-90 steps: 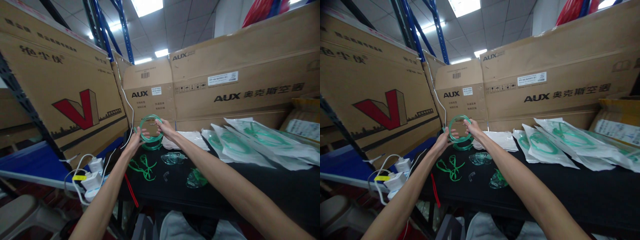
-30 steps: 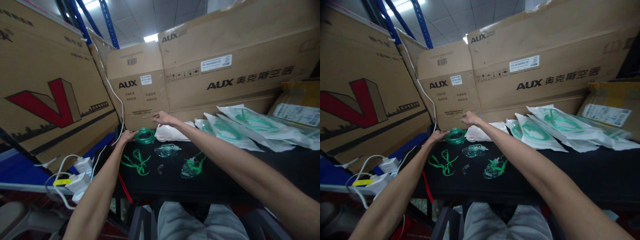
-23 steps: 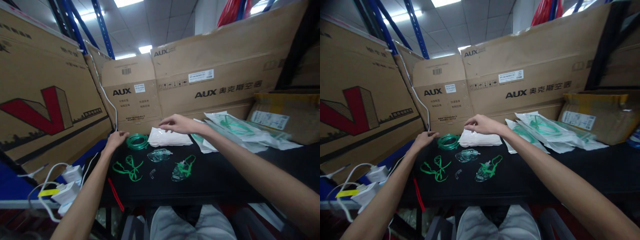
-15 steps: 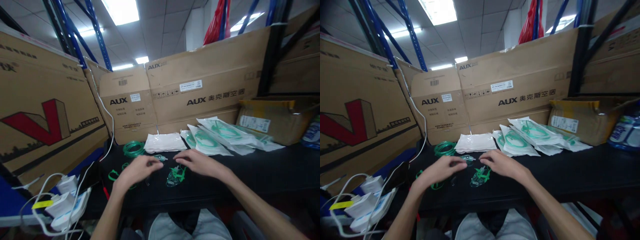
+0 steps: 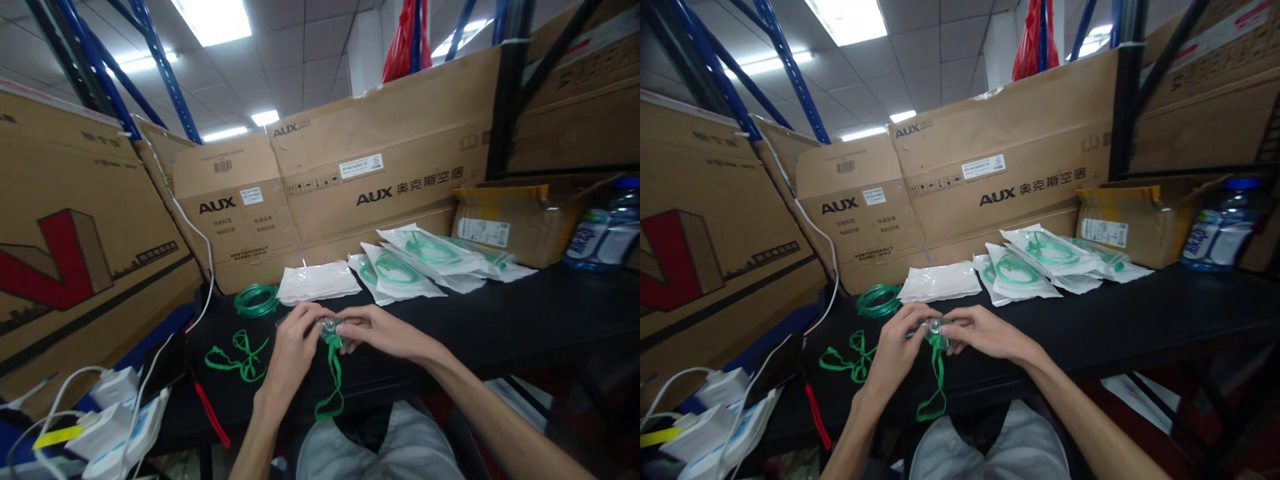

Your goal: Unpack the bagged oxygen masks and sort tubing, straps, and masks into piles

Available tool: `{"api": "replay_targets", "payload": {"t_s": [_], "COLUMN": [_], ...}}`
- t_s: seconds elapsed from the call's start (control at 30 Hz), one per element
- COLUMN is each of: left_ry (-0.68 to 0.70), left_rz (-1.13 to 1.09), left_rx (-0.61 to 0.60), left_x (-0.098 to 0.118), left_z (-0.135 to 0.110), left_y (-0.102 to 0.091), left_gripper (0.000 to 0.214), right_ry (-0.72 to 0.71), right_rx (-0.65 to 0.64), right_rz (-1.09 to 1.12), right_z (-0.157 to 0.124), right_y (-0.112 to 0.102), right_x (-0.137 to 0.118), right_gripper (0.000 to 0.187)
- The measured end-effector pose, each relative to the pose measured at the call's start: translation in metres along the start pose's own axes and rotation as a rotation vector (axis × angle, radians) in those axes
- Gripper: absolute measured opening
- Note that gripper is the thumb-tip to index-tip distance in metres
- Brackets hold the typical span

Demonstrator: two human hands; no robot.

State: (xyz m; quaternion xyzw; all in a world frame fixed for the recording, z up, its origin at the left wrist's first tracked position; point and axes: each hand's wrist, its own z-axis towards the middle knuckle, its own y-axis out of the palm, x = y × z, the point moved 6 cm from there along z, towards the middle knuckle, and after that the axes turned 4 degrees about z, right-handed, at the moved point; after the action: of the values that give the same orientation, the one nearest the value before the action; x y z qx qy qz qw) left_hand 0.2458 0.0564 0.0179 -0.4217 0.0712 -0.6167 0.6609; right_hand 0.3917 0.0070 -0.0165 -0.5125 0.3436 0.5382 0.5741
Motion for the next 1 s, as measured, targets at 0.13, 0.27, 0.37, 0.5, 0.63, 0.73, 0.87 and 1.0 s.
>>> {"api": "replay_targets", "payload": {"t_s": [0.13,0.27,0.37,0.5,0.63,0.73,0.87,1.0], "left_ry": [-0.138,-0.255,-0.315,-0.355,-0.356,-0.333,-0.234,-0.23], "left_rz": [-0.064,-0.226,-0.423,-0.651,-0.661,-0.475,-0.208,-0.068], "left_rx": [0.235,0.185,0.015,-0.052,-0.112,-0.134,-0.109,-0.244], "left_x": [-0.007,-0.011,-0.01,-0.007,-0.004,-0.001,0.004,-0.002], "left_z": [-0.006,-0.007,-0.005,-0.004,-0.004,-0.004,-0.003,-0.006], "left_y": [-0.012,-0.006,0.01,0.019,0.016,0.004,-0.018,-0.029], "left_gripper": [0.01,0.016,0.025,0.029,0.032,0.029,0.026,0.024], "right_ry": [-0.002,-0.012,-0.01,-0.02,-0.023,-0.021,-0.013,-0.034], "right_rx": [0.131,0.269,0.286,0.255,0.248,0.272,0.323,0.413], "right_rz": [0.137,0.227,0.285,0.325,0.299,0.237,0.12,-0.033], "right_z": [0.004,0.003,0.0,-0.003,-0.005,-0.007,-0.012,-0.017], "right_y": [-0.004,-0.017,-0.018,-0.01,-0.006,-0.011,-0.022,-0.037], "right_x": [0.004,0.003,-0.004,-0.015,-0.022,-0.025,-0.027,-0.031], "right_gripper": [0.047,0.046,0.045,0.043,0.043,0.045,0.045,0.044]}}
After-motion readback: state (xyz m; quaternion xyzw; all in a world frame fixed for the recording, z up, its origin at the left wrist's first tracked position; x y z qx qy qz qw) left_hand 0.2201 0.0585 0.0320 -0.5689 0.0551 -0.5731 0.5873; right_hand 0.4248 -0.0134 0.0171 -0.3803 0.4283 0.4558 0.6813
